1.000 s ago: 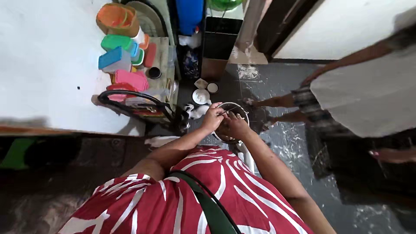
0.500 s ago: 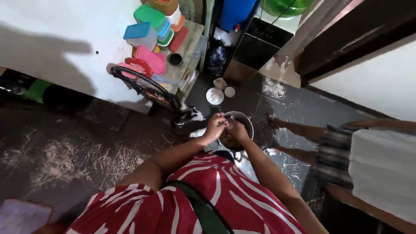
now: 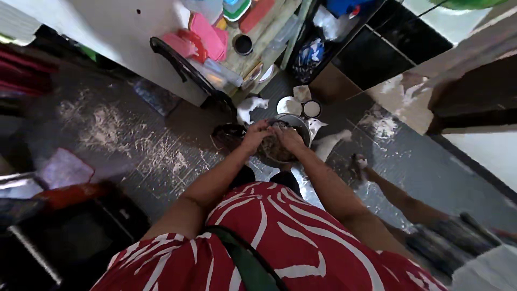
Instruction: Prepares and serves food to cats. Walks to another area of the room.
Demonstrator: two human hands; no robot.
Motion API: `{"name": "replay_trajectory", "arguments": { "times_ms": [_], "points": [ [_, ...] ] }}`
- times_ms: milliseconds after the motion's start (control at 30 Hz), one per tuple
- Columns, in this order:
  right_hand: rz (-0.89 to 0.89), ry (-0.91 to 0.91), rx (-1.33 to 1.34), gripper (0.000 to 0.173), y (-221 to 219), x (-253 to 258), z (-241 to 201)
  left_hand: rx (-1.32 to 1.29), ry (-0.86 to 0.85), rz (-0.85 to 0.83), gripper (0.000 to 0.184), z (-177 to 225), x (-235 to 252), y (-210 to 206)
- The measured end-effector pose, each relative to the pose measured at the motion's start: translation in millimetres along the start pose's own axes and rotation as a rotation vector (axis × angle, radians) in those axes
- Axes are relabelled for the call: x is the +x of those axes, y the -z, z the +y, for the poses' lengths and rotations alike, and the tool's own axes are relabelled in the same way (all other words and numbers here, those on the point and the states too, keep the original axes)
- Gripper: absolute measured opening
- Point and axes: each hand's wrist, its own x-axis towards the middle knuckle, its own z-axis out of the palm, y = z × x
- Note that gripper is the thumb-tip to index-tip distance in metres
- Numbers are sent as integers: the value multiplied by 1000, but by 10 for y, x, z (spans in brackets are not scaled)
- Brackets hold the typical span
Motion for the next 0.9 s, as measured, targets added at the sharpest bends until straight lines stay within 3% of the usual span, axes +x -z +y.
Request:
{"name": "replay_trajectory", "arguments": {
  "times_ms": [133, 167, 233, 300, 567, 700, 900],
  "points": [
    [101, 122, 23, 44, 124, 196, 383, 73, -53, 82, 17, -99, 73, -278],
    [105, 142, 38, 47, 132, 269, 519, 107, -83, 97, 15, -141, 88, -362],
    [79, 153, 113, 68, 102, 416, 731, 162, -115, 128, 12, -253, 130, -517],
    [23, 143, 218, 79, 20, 562, 833, 171, -102, 161, 7, -348, 188, -669],
    [-404, 33, 663, 52, -445, 1031, 810, 142, 31, 193, 13, -971, 501, -577],
    [-461, -19, 603, 44, -829, 1541, 920, 156, 33, 189, 12, -1481, 678, -392],
    [-449, 121, 139, 54, -1217, 2338, 1100, 113, 28, 280, 9, -2340, 1021, -40]
  ]
}}
